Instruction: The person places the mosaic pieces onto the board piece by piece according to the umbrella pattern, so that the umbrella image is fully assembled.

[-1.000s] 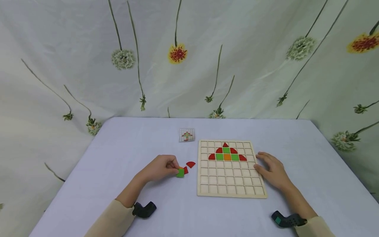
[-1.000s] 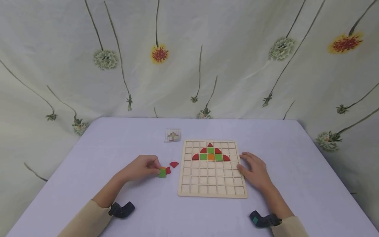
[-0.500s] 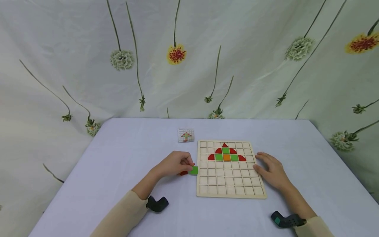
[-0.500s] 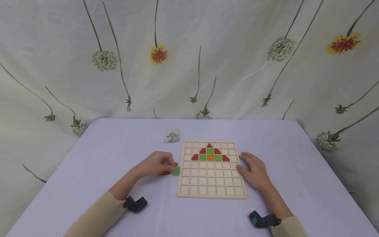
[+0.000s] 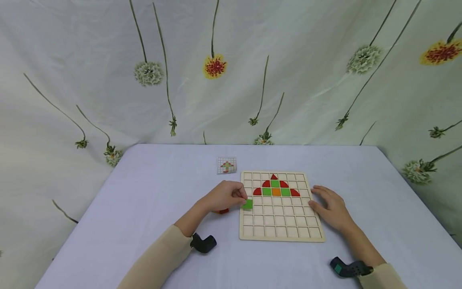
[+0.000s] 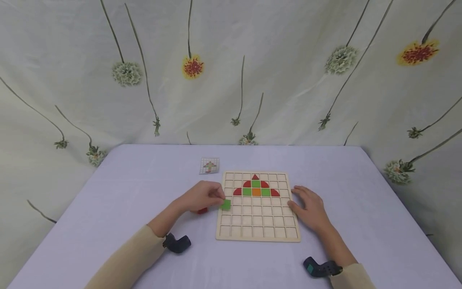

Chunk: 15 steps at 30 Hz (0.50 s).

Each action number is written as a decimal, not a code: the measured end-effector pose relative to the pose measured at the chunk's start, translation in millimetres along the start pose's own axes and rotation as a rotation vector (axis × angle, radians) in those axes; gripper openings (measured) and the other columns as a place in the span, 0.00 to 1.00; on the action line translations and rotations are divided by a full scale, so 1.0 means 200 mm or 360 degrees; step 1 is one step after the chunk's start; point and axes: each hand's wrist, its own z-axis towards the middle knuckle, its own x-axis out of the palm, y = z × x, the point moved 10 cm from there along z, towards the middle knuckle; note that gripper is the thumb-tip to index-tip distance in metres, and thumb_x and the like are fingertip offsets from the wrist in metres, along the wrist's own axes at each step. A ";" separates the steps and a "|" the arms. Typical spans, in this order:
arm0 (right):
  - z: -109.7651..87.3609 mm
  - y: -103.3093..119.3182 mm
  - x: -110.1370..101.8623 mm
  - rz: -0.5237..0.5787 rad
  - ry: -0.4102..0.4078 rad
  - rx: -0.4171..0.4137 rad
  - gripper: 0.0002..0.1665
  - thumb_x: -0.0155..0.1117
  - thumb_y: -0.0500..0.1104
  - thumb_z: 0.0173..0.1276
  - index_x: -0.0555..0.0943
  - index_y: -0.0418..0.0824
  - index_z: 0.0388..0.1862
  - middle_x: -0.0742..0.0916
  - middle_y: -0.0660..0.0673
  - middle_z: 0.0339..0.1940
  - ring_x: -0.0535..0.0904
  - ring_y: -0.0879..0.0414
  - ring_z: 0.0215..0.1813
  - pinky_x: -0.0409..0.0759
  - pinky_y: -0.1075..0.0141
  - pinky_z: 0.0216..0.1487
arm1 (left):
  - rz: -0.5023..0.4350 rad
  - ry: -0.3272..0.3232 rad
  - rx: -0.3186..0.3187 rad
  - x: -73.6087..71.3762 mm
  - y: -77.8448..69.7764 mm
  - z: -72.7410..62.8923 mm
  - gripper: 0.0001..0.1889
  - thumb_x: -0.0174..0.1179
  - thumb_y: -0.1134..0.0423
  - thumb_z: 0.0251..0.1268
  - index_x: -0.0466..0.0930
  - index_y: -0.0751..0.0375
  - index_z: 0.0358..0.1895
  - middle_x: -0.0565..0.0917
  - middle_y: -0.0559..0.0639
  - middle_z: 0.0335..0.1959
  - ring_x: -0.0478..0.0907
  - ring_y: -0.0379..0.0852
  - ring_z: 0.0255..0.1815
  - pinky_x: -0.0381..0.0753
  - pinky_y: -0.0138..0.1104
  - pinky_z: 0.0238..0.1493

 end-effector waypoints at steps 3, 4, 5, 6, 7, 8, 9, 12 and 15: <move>0.00 0.00 0.00 0.0002 -0.0007 -0.0009 0.27 0.64 0.45 0.67 0.76 0.28 0.58 0.75 0.29 0.64 0.64 0.31 0.68 0.54 0.33 0.63 | -0.0018 0.0003 -0.0002 0.01 0.00 0.02 0.04 0.68 0.67 0.61 0.81 0.54 0.32 0.82 0.39 0.29 0.79 0.36 0.33 0.77 0.31 0.40; 0.00 0.00 0.00 0.0002 -0.0008 -0.0011 0.27 0.64 0.45 0.67 0.76 0.28 0.58 0.75 0.29 0.64 0.64 0.31 0.68 0.54 0.33 0.63 | -0.0028 0.0002 0.0005 0.02 0.00 0.03 0.04 0.68 0.67 0.61 0.81 0.55 0.32 0.82 0.39 0.28 0.79 0.37 0.33 0.78 0.31 0.39; 0.00 0.00 0.00 0.0002 -0.0010 -0.0013 0.27 0.64 0.45 0.67 0.76 0.28 0.58 0.75 0.29 0.64 0.64 0.31 0.68 0.54 0.33 0.63 | -0.0039 0.0003 0.0008 0.02 0.00 0.04 0.04 0.68 0.67 0.61 0.81 0.55 0.32 0.82 0.39 0.28 0.79 0.37 0.32 0.78 0.31 0.39; 0.00 0.00 0.00 0.0000 -0.0010 -0.0012 0.27 0.64 0.45 0.67 0.76 0.28 0.58 0.75 0.29 0.64 0.64 0.31 0.68 0.55 0.33 0.63 | -0.0048 0.0003 0.0016 0.03 -0.01 0.05 0.04 0.68 0.67 0.61 0.81 0.55 0.32 0.83 0.39 0.28 0.79 0.37 0.32 0.78 0.31 0.38; 0.00 0.00 0.00 -0.0001 -0.0007 -0.0011 0.27 0.64 0.45 0.67 0.76 0.28 0.59 0.75 0.29 0.64 0.64 0.31 0.68 0.54 0.33 0.63 | -0.0057 0.0002 0.0022 0.03 -0.01 0.05 0.04 0.68 0.67 0.61 0.81 0.56 0.32 0.83 0.40 0.28 0.79 0.37 0.32 0.77 0.31 0.38; 0.00 0.00 0.00 -0.0001 -0.0007 -0.0009 0.27 0.64 0.46 0.67 0.76 0.28 0.59 0.75 0.29 0.64 0.64 0.31 0.68 0.54 0.33 0.63 | -0.0066 0.0001 0.0028 0.04 -0.02 0.06 0.04 0.68 0.67 0.61 0.81 0.56 0.32 0.83 0.40 0.28 0.79 0.37 0.32 0.77 0.31 0.38; 0.00 0.00 0.00 -0.0002 -0.0006 -0.0008 0.27 0.64 0.46 0.67 0.76 0.28 0.59 0.75 0.29 0.64 0.64 0.31 0.68 0.54 0.33 0.63 | -0.0077 -0.0002 0.0035 0.05 -0.02 0.06 0.04 0.68 0.67 0.61 0.81 0.56 0.32 0.83 0.40 0.28 0.79 0.37 0.32 0.77 0.31 0.38; 0.00 0.00 0.00 -0.0002 -0.0002 0.0000 0.28 0.64 0.46 0.67 0.76 0.28 0.59 0.75 0.29 0.64 0.64 0.31 0.68 0.54 0.33 0.63 | -0.0095 -0.0012 0.0032 0.06 -0.04 0.08 0.04 0.68 0.67 0.61 0.81 0.57 0.33 0.83 0.40 0.28 0.78 0.37 0.32 0.77 0.30 0.38; 0.00 0.00 0.00 0.0001 -0.0005 -0.0004 0.27 0.64 0.46 0.67 0.76 0.28 0.58 0.75 0.29 0.64 0.64 0.31 0.68 0.54 0.33 0.63 | -0.0116 -0.0029 0.0042 0.08 -0.05 0.10 0.04 0.68 0.67 0.61 0.81 0.57 0.33 0.83 0.40 0.28 0.78 0.37 0.32 0.76 0.30 0.38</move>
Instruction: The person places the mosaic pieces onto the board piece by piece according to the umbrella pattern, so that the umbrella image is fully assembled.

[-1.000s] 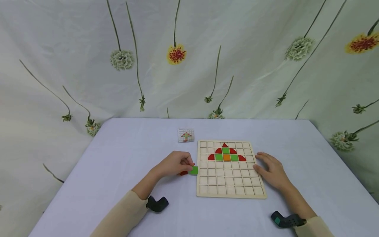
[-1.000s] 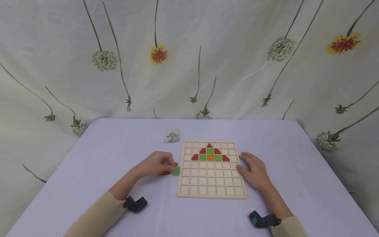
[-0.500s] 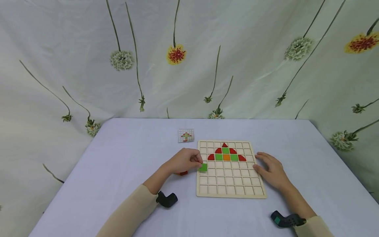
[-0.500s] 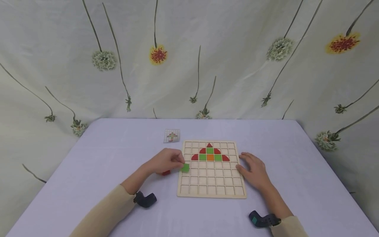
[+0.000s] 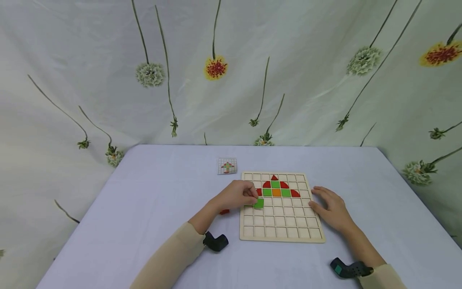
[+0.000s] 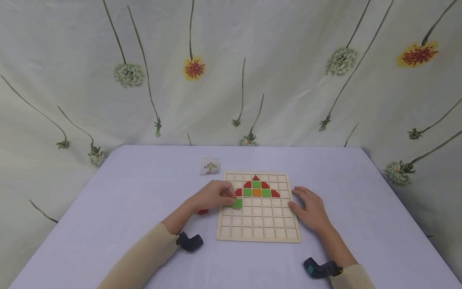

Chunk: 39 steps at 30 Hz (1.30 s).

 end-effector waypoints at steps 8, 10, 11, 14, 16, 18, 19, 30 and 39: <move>0.00 0.00 0.00 -0.0002 -0.0002 -0.0005 0.27 0.64 0.46 0.67 0.76 0.28 0.58 0.75 0.29 0.64 0.64 0.31 0.68 0.54 0.33 0.63 | -0.0089 0.0005 0.0025 0.07 -0.05 0.06 0.03 0.67 0.68 0.61 0.82 0.59 0.34 0.83 0.41 0.29 0.79 0.36 0.32 0.77 0.29 0.38; 0.00 0.00 0.00 -0.0004 0.0002 0.0000 0.28 0.64 0.46 0.67 0.76 0.28 0.59 0.75 0.29 0.64 0.64 0.31 0.68 0.54 0.33 0.63 | -0.0094 0.0004 0.0044 0.09 -0.06 0.08 0.03 0.67 0.68 0.61 0.82 0.59 0.34 0.83 0.41 0.29 0.79 0.36 0.32 0.77 0.29 0.38; 0.00 0.00 0.00 -0.0004 0.0005 0.0003 0.28 0.64 0.46 0.67 0.76 0.28 0.59 0.75 0.29 0.64 0.64 0.31 0.68 0.54 0.33 0.63 | -0.0101 0.0003 0.0052 0.10 -0.06 0.09 0.03 0.67 0.68 0.61 0.82 0.59 0.34 0.83 0.41 0.29 0.79 0.36 0.32 0.77 0.30 0.38; 0.00 0.00 0.01 0.0001 0.0014 0.0007 0.27 0.64 0.45 0.67 0.76 0.29 0.59 0.75 0.29 0.64 0.64 0.31 0.68 0.54 0.33 0.63 | -0.0110 -0.0017 0.0064 0.12 -0.07 0.11 0.03 0.67 0.67 0.62 0.82 0.58 0.33 0.83 0.41 0.29 0.79 0.36 0.32 0.77 0.29 0.38; 0.00 0.00 0.01 0.0011 0.0016 0.0009 0.27 0.64 0.45 0.67 0.76 0.29 0.59 0.75 0.29 0.64 0.63 0.31 0.68 0.54 0.33 0.63 | -0.0119 -0.0038 0.0059 0.13 -0.06 0.13 0.03 0.67 0.66 0.62 0.82 0.57 0.33 0.83 0.40 0.29 0.79 0.35 0.32 0.77 0.29 0.38; 0.00 0.00 0.00 0.0016 0.0015 0.0010 0.27 0.64 0.45 0.68 0.76 0.29 0.59 0.75 0.29 0.64 0.63 0.30 0.68 0.54 0.33 0.64 | -0.0117 -0.0060 0.0061 0.14 -0.06 0.15 0.03 0.67 0.66 0.62 0.82 0.57 0.33 0.83 0.40 0.28 0.79 0.34 0.32 0.77 0.29 0.38; 0.00 0.00 0.00 0.0016 0.0015 0.0012 0.27 0.64 0.45 0.68 0.76 0.29 0.59 0.75 0.29 0.64 0.63 0.30 0.68 0.54 0.33 0.64 | -0.0116 -0.0069 0.0061 0.14 -0.06 0.15 0.03 0.67 0.66 0.62 0.82 0.57 0.33 0.83 0.40 0.28 0.79 0.34 0.32 0.77 0.30 0.38; 0.00 0.00 0.00 0.0009 0.0020 0.0025 0.26 0.64 0.45 0.68 0.76 0.29 0.59 0.75 0.29 0.64 0.63 0.31 0.68 0.55 0.34 0.64 | -0.0021 -0.0146 0.0036 0.18 -0.05 0.19 0.02 0.67 0.64 0.62 0.85 0.57 0.36 0.82 0.38 0.29 0.78 0.34 0.31 0.76 0.28 0.38; 0.01 0.00 0.00 0.0001 0.0020 0.0024 0.27 0.64 0.45 0.68 0.76 0.29 0.59 0.75 0.29 0.64 0.64 0.31 0.68 0.55 0.35 0.65 | 0.0160 -0.0189 0.0073 0.20 -0.06 0.21 0.02 0.67 0.63 0.62 0.87 0.56 0.36 0.82 0.38 0.29 0.76 0.33 0.32 0.75 0.27 0.37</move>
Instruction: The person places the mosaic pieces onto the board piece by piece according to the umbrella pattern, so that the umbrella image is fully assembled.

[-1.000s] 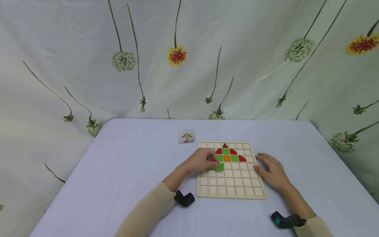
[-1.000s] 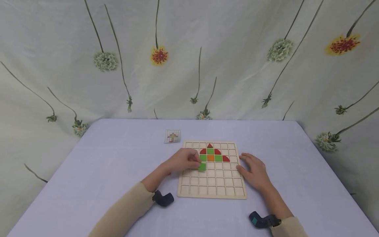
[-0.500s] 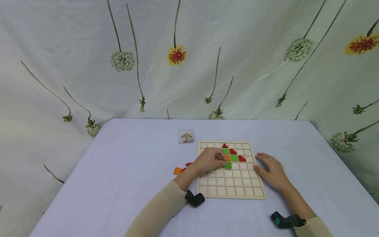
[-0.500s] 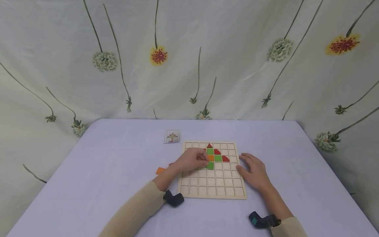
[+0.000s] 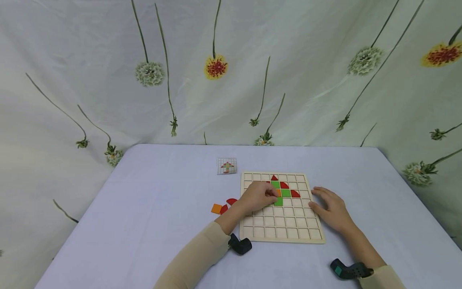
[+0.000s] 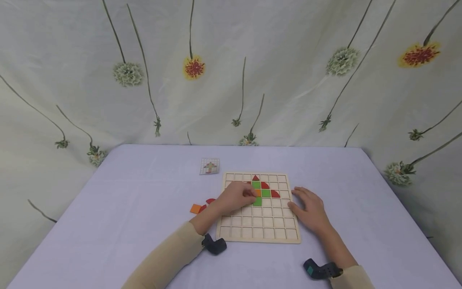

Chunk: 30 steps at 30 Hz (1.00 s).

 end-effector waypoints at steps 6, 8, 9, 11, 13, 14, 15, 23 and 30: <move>0.00 0.00 0.00 0.0008 0.0002 -0.0003 0.27 0.64 0.46 0.68 0.76 0.29 0.59 0.74 0.29 0.65 0.63 0.31 0.69 0.55 0.34 0.64 | 0.0250 -0.0016 0.0051 -0.01 -0.04 0.00 0.02 0.67 0.64 0.62 0.89 0.56 0.33 0.79 0.41 0.30 0.72 0.36 0.33 0.71 0.28 0.36; 0.00 0.00 -0.01 0.0009 0.0000 -0.0006 0.27 0.64 0.46 0.68 0.76 0.29 0.59 0.74 0.30 0.65 0.63 0.31 0.69 0.55 0.34 0.64 | 0.0278 -0.0006 0.0067 0.00 -0.05 0.00 0.03 0.67 0.64 0.62 0.89 0.57 0.35 0.80 0.42 0.31 0.73 0.37 0.33 0.71 0.28 0.37; 0.00 0.00 -0.01 0.0008 -0.0001 -0.0007 0.27 0.64 0.46 0.68 0.76 0.29 0.59 0.74 0.30 0.65 0.63 0.31 0.69 0.54 0.34 0.64 | 0.0272 -0.0001 0.0066 0.00 -0.05 0.00 0.03 0.67 0.64 0.62 0.89 0.57 0.36 0.80 0.43 0.32 0.73 0.37 0.33 0.71 0.28 0.37; 0.00 0.00 -0.01 0.0006 -0.0001 -0.0006 0.27 0.64 0.46 0.68 0.76 0.29 0.59 0.74 0.30 0.65 0.63 0.31 0.69 0.55 0.34 0.64 | 0.0247 0.0012 0.0052 0.00 -0.04 0.00 0.04 0.67 0.63 0.62 0.89 0.57 0.38 0.81 0.42 0.33 0.74 0.36 0.34 0.72 0.27 0.37; 0.00 0.00 -0.01 0.0006 0.0001 -0.0003 0.27 0.64 0.46 0.68 0.76 0.29 0.59 0.75 0.30 0.65 0.63 0.32 0.69 0.55 0.34 0.64 | 0.0210 0.0021 0.0025 -0.01 -0.03 -0.01 0.05 0.67 0.63 0.62 0.89 0.56 0.39 0.81 0.41 0.33 0.74 0.35 0.35 0.73 0.28 0.38; 0.00 0.00 -0.01 0.0004 0.0001 -0.0001 0.27 0.64 0.46 0.68 0.76 0.29 0.59 0.75 0.30 0.65 0.63 0.32 0.69 0.55 0.34 0.64 | 0.0189 0.0021 0.0010 -0.01 -0.02 -0.02 0.05 0.67 0.64 0.62 0.89 0.56 0.39 0.81 0.41 0.34 0.74 0.35 0.35 0.73 0.28 0.39; 0.00 0.00 0.00 0.0002 0.0002 0.0001 0.27 0.64 0.46 0.68 0.76 0.29 0.59 0.74 0.30 0.65 0.63 0.31 0.69 0.55 0.34 0.64 | 0.0176 0.0019 -0.0004 -0.02 -0.01 -0.03 0.05 0.66 0.64 0.62 0.89 0.55 0.39 0.81 0.40 0.33 0.74 0.35 0.36 0.73 0.28 0.40; 0.00 0.01 -0.01 0.0000 -0.0006 -0.0008 0.27 0.64 0.46 0.68 0.76 0.29 0.59 0.74 0.29 0.64 0.63 0.31 0.68 0.54 0.34 0.64 | 0.0134 -0.0015 -0.0013 -0.10 0.01 -0.11 0.04 0.64 0.66 0.64 0.88 0.56 0.39 0.80 0.40 0.33 0.75 0.37 0.36 0.74 0.30 0.41; 0.00 0.01 -0.01 0.0008 -0.0008 -0.0011 0.27 0.64 0.46 0.68 0.76 0.29 0.59 0.75 0.29 0.64 0.64 0.31 0.68 0.55 0.34 0.64 | 0.0150 0.0001 -0.0062 -0.18 0.06 -0.20 0.04 0.63 0.67 0.66 0.87 0.57 0.38 0.79 0.41 0.32 0.75 0.38 0.36 0.76 0.30 0.40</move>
